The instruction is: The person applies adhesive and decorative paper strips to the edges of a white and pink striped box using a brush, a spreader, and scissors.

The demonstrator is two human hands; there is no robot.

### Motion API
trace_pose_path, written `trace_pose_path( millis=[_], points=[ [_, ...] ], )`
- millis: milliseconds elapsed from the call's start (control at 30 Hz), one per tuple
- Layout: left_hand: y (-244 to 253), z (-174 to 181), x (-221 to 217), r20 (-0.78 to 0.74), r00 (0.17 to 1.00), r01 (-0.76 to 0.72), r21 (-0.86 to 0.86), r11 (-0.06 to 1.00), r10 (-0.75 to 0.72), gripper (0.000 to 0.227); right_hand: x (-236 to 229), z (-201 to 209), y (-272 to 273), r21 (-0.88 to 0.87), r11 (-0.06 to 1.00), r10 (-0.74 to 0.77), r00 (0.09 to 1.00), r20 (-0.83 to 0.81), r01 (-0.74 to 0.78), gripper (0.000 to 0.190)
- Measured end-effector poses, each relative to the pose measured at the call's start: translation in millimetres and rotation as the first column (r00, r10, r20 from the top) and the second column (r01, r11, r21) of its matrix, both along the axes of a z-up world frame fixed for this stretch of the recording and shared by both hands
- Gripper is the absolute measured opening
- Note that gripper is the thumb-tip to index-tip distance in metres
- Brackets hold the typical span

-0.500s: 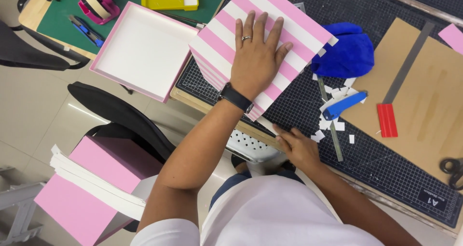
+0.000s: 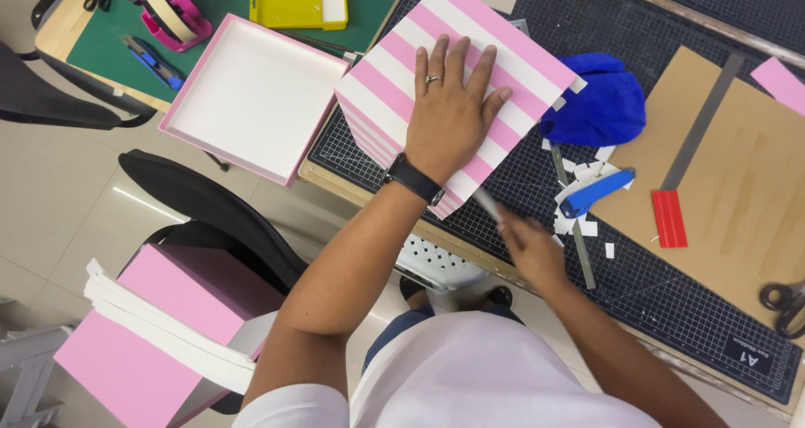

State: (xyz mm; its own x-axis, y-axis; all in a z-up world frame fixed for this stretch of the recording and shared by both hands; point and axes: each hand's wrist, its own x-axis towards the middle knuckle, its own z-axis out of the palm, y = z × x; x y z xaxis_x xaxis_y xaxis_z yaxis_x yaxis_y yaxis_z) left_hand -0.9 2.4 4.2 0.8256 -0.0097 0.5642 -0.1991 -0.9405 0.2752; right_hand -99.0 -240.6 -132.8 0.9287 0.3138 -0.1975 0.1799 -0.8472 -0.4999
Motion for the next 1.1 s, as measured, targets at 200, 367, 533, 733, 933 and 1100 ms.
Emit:
trace_pose_path(
  millis=[200, 367, 533, 733, 933, 1100],
  points=[
    [-1.7, 0.9, 0.2, 0.008, 1.0, 0.006, 0.008, 1.0, -0.006, 0.059, 6.2, 0.5, -4.5, -0.02, 1.0, 0.001, 1.0, -0.005, -0.001, 0.049],
    [0.3, 0.4, 1.0, 0.002, 1.0, 0.003, 0.013, 1.0, -0.003, 0.06, 6.7, 0.4, -2.9, 0.037, 0.997, -0.063, 0.997, -0.045, 0.065, 0.049],
    [-0.6, 0.3, -0.5, -0.036, 0.999, 0.02, -0.01, 1.0, -0.021, 0.061, 16.2, 12.3, 2.3, 0.027, 0.999, -0.019, 0.994, -0.111, 0.022, 0.051],
    [0.6, 3.7, -3.3, -0.014, 1.0, 0.024, -0.015, 1.0, -0.024, 0.061, 36.5, -16.8, -13.8, 0.039, 0.999, 0.031, 0.995, 0.099, -0.035, 0.049],
    [-0.3, 7.3, -6.1, 0.046, 0.998, 0.044, -0.002, 0.999, -0.043, 0.058, 24.5, -40.6, -17.7, 0.084, 0.996, -0.004, 0.998, 0.066, -0.002, 0.045],
    [-22.6, 20.2, -11.5, -0.122, 0.978, 0.169, -0.04, 0.985, -0.172, 0.067, -34.7, 38.9, -6.4, 0.292, 0.952, -0.087, 0.995, -0.042, 0.095, 0.029]
  ],
)
